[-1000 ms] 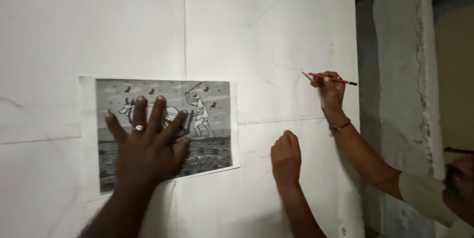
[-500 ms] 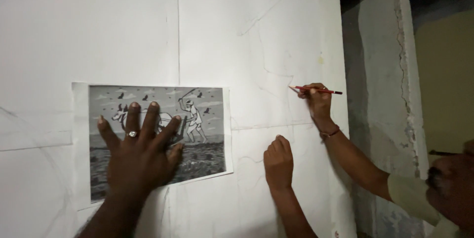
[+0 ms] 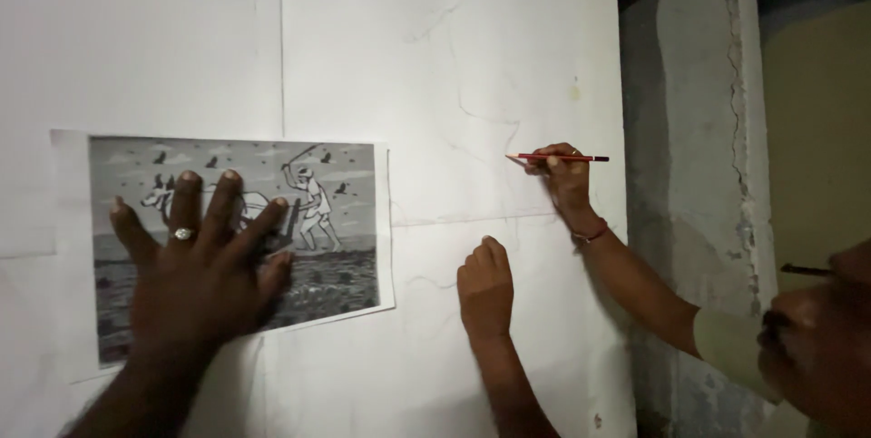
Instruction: Assisting in sketching a figure on a wall by holding a reference drawing.
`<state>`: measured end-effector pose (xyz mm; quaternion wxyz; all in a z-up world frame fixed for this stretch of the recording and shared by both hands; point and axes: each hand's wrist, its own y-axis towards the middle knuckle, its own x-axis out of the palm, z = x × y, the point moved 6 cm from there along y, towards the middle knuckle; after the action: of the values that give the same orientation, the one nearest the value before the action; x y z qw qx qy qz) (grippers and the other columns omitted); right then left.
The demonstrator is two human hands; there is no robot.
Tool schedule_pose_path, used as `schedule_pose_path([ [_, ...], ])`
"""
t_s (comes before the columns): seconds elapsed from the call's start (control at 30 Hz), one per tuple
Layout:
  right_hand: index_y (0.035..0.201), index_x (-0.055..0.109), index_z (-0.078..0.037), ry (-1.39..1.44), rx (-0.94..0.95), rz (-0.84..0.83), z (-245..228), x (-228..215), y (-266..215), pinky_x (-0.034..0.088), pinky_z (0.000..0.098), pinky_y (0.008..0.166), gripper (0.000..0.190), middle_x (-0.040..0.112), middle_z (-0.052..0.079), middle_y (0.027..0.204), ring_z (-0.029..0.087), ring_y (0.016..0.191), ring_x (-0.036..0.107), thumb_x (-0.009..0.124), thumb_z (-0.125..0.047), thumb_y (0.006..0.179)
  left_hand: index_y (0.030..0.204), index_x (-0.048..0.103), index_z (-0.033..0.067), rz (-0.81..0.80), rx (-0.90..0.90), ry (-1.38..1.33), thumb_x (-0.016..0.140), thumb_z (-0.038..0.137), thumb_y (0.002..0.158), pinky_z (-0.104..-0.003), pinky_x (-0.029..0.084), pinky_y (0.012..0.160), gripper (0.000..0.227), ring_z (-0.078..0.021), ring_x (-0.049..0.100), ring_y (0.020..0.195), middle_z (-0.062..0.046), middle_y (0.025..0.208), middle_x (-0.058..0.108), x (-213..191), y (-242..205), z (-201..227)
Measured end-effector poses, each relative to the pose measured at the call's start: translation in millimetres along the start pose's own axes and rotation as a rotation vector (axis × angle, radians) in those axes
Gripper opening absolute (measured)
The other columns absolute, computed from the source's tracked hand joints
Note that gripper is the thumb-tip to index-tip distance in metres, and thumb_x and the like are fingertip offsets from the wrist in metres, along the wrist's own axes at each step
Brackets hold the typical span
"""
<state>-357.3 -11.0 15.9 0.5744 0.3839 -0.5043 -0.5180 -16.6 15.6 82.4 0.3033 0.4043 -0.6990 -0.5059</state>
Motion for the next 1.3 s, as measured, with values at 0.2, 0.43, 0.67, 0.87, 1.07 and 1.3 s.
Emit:
schedule_pose_path([
  [0.2,0.078,0.064,0.002,-0.132,-0.087,0.021,-5,-2,-1,0.049,0.0345,0.107,0.007,0.062,0.011,0.084,0.028,0.104,0.063,0.066,0.009,0.082,0.149,0.039,0.0345,-0.005,0.008,0.001,0.030,0.068,0.097,-0.084,-0.007,0.115,0.063,-0.0404,0.010,0.159,-0.013,0.168,0.022,-1,0,2],
  [0.43,0.067,0.062,-0.001,-0.079,-0.094,-0.025,-9,-7,8,0.049,0.0387,0.109,0.014,0.060,0.011,0.076,0.029,0.098,0.063,0.067,0.006,0.078,0.147,0.040,0.0359,-0.021,0.011,0.082,0.031,0.070,0.095,-0.084,-0.006,0.114,0.063,-0.0403,0.011,0.157,-0.012,0.166,0.023,2,1,-1],
  [0.67,0.087,0.068,0.005,-0.118,-0.067,0.024,-6,-5,2,0.049,0.0309,0.101,0.004,0.063,0.010,0.088,0.025,0.104,0.062,0.066,0.007,0.086,0.149,0.040,0.0373,-0.038,-0.009,0.055,0.032,0.069,0.097,-0.083,-0.006,0.116,0.062,-0.0396,0.012,0.158,-0.013,0.168,0.024,1,-1,0],
  [0.87,0.069,0.064,0.001,-0.155,-0.118,0.002,-13,-10,9,0.052,0.0360,0.101,0.012,0.064,0.012,0.082,0.030,0.104,0.065,0.068,0.007,0.079,0.150,0.041,0.0369,-0.096,-0.060,0.070,0.029,0.069,0.099,-0.082,-0.008,0.119,0.062,-0.0380,0.012,0.164,-0.012,0.170,0.024,2,-4,-3],
  [1.07,0.086,0.068,0.007,-0.087,-0.082,0.059,-7,-1,-2,0.053,0.0307,0.099,0.004,0.063,0.012,0.088,0.025,0.100,0.064,0.068,0.010,0.089,0.153,0.033,0.0370,-0.096,-0.025,-0.028,0.021,0.076,0.101,-0.079,-0.013,0.116,0.066,-0.0379,0.002,0.163,-0.012,0.173,0.015,3,-3,-4],
  [1.3,0.086,0.059,0.003,-0.078,-0.086,0.053,-9,-11,5,0.055,0.0327,0.097,0.008,0.057,0.010,0.084,0.025,0.097,0.063,0.065,0.008,0.088,0.153,0.031,0.0376,-0.070,0.008,-0.080,0.020,0.079,0.101,-0.079,-0.013,0.114,0.067,-0.0385,-0.001,0.161,-0.011,0.173,0.010,3,-3,-3],
])
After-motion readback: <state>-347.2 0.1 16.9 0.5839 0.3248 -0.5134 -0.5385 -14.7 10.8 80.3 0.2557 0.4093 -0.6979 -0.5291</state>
